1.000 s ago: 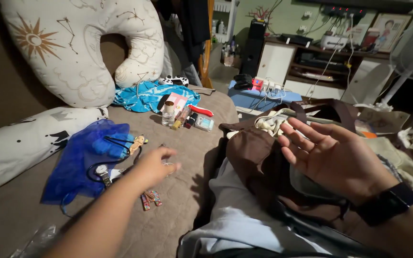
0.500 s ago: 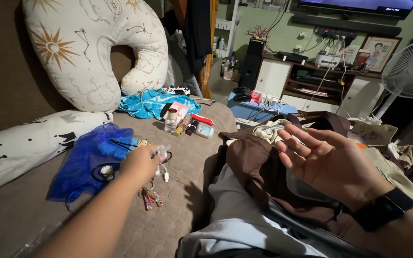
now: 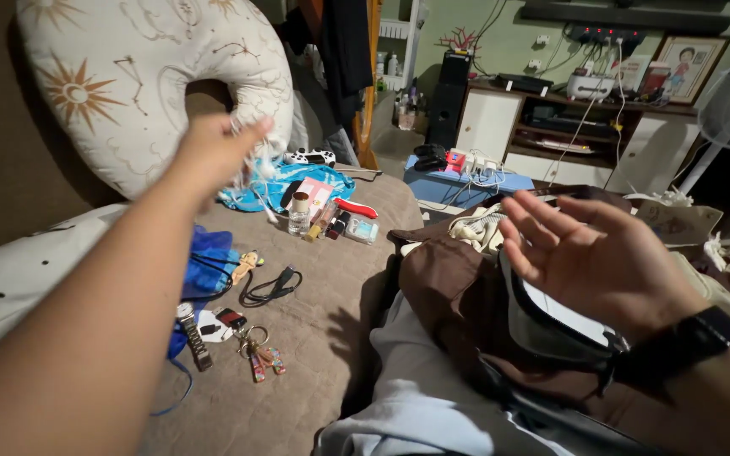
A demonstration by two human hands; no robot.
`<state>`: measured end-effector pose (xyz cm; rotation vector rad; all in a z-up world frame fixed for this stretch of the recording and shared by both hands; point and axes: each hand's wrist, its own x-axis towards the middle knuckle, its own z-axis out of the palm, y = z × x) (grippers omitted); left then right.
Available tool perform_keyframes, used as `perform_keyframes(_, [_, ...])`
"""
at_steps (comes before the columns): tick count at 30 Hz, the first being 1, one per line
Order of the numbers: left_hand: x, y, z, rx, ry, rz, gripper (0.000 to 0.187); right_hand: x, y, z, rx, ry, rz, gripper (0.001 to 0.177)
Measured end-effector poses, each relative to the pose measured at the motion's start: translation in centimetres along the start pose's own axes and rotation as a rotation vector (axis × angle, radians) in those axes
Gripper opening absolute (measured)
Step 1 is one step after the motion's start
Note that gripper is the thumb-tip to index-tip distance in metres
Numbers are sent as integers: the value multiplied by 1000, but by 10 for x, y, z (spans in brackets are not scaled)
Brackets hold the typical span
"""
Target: The person packs a brown and cream backpack with daily essentials. They place a small black pouch, a white earbud case, a black mouse, a black wallet, and a white charging cable into the bag's compartments.
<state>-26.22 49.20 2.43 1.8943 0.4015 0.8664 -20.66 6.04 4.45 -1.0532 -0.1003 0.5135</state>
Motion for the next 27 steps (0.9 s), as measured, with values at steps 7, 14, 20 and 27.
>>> perform_keyframes(7, [3, 87, -11, -41, 5, -142, 44, 18, -25, -1, 97, -124, -61, 48])
perform_keyframes(14, [16, 118, 31, -191, -132, -72, 49, 34, -44, -16, 200, -218, -58, 47])
perform_keyframes(20, [1, 129, 149, -410, -502, -25, 44, 30, -70, -51, 224, -225, -77, 46])
perform_keyframes(27, [-37, 186, 292, -719, -829, -178, 38, 6, -128, -131, 402, -409, -71, 42])
